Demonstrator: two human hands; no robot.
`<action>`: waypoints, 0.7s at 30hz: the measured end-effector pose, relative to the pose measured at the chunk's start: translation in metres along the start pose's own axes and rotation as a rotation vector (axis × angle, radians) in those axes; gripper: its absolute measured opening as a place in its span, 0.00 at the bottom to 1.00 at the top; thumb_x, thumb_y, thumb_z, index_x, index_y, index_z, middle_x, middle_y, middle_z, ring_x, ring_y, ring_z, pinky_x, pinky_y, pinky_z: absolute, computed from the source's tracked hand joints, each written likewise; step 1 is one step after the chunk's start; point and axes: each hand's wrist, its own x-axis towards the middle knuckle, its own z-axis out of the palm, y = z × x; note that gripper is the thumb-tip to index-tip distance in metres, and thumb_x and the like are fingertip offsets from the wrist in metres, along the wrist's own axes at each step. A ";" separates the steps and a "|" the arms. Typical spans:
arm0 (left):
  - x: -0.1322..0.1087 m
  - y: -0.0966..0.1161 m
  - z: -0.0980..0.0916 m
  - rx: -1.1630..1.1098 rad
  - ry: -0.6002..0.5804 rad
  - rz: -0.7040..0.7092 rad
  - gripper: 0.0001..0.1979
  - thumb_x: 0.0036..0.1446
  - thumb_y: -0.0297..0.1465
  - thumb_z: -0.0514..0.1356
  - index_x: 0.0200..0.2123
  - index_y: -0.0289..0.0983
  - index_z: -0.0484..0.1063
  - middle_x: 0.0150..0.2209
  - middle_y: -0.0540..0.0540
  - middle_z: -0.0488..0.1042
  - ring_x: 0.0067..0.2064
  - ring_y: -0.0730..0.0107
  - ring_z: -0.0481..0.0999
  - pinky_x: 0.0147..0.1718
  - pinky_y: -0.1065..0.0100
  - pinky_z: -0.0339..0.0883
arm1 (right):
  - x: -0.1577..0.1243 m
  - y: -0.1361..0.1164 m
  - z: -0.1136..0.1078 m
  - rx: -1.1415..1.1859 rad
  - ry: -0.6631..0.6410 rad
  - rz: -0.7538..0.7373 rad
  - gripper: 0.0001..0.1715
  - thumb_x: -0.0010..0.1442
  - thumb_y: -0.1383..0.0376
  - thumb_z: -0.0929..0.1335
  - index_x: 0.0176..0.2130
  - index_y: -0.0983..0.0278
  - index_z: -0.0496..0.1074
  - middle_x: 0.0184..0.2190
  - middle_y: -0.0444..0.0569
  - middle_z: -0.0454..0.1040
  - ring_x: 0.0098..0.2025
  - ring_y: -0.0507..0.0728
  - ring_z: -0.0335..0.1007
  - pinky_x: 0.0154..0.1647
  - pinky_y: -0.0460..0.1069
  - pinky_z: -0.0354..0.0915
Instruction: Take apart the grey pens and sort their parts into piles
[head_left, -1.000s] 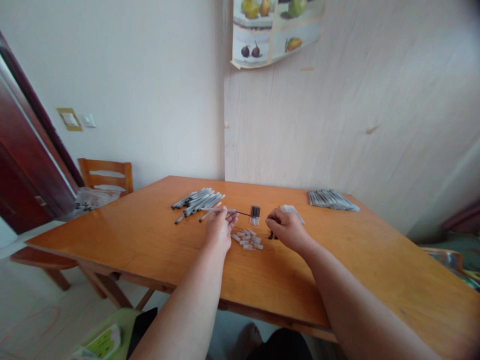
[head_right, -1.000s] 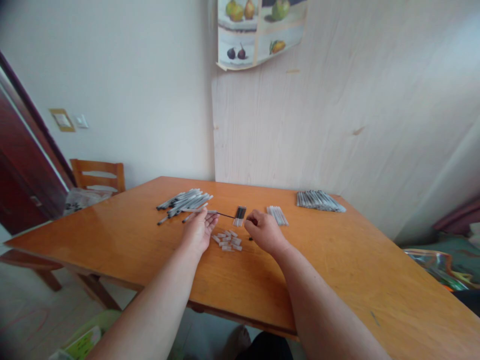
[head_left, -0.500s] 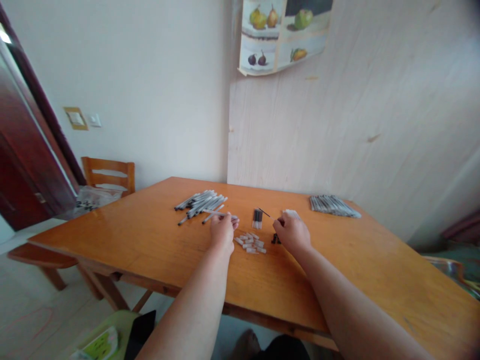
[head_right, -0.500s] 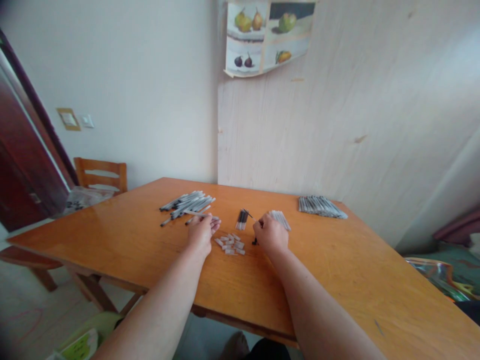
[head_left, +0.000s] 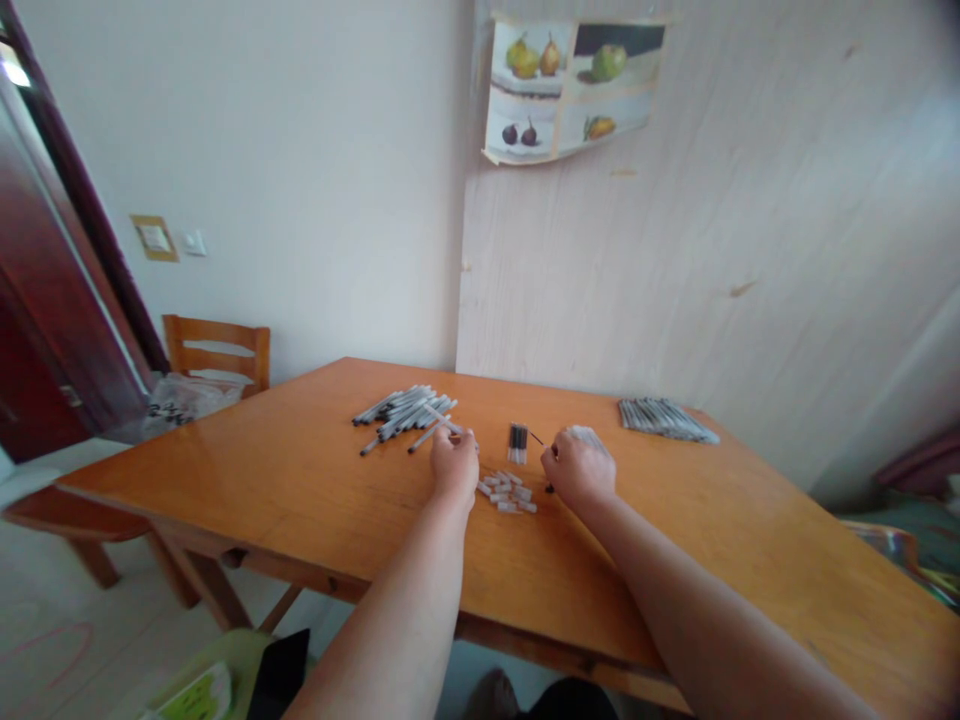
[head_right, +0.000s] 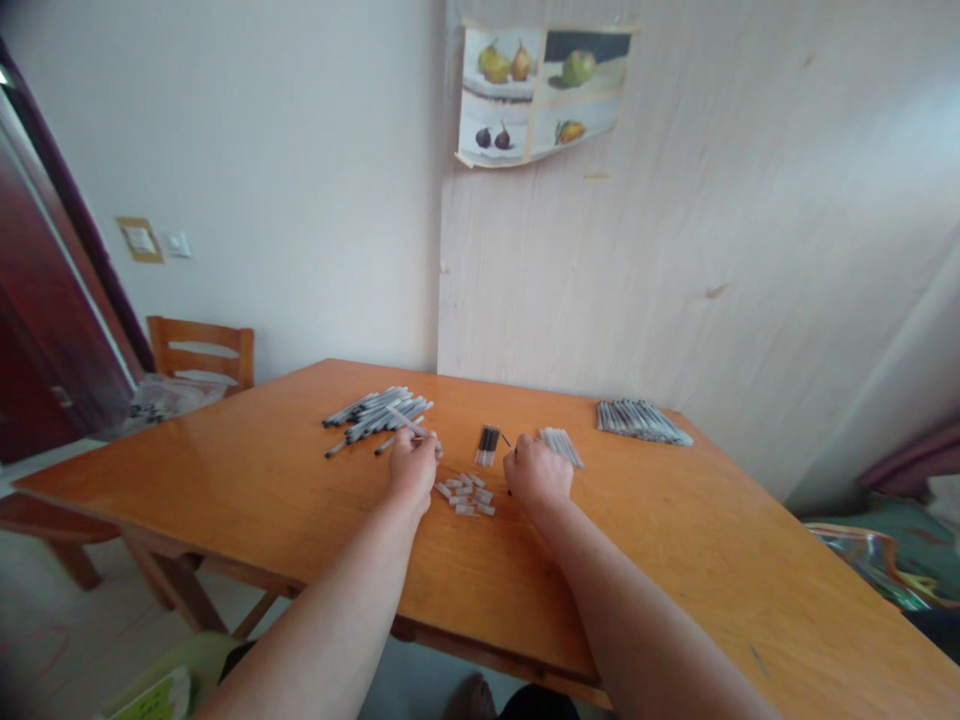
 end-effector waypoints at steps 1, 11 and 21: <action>0.000 -0.001 0.000 0.002 0.002 0.005 0.06 0.52 0.30 0.58 0.33 0.38 0.62 0.23 0.53 0.68 0.23 0.74 0.70 0.23 0.73 0.62 | 0.001 -0.001 0.000 -0.010 -0.010 0.004 0.20 0.63 0.57 0.58 0.37 0.64 0.75 0.39 0.58 0.74 0.45 0.61 0.70 0.40 0.51 0.61; 0.002 -0.004 0.002 -0.010 0.014 -0.022 0.07 0.53 0.31 0.58 0.34 0.39 0.62 0.24 0.52 0.69 0.24 0.73 0.71 0.24 0.72 0.63 | 0.008 -0.013 0.007 -0.068 -0.051 -0.013 0.21 0.64 0.59 0.56 0.42 0.64 0.74 0.40 0.59 0.76 0.41 0.61 0.74 0.40 0.53 0.64; 0.004 -0.007 0.004 -0.020 0.021 -0.031 0.06 0.53 0.30 0.58 0.34 0.38 0.62 0.23 0.53 0.68 0.24 0.73 0.71 0.25 0.71 0.64 | 0.006 -0.019 0.007 -0.082 -0.130 -0.054 0.22 0.64 0.57 0.58 0.41 0.62 0.76 0.39 0.57 0.78 0.41 0.60 0.74 0.38 0.50 0.64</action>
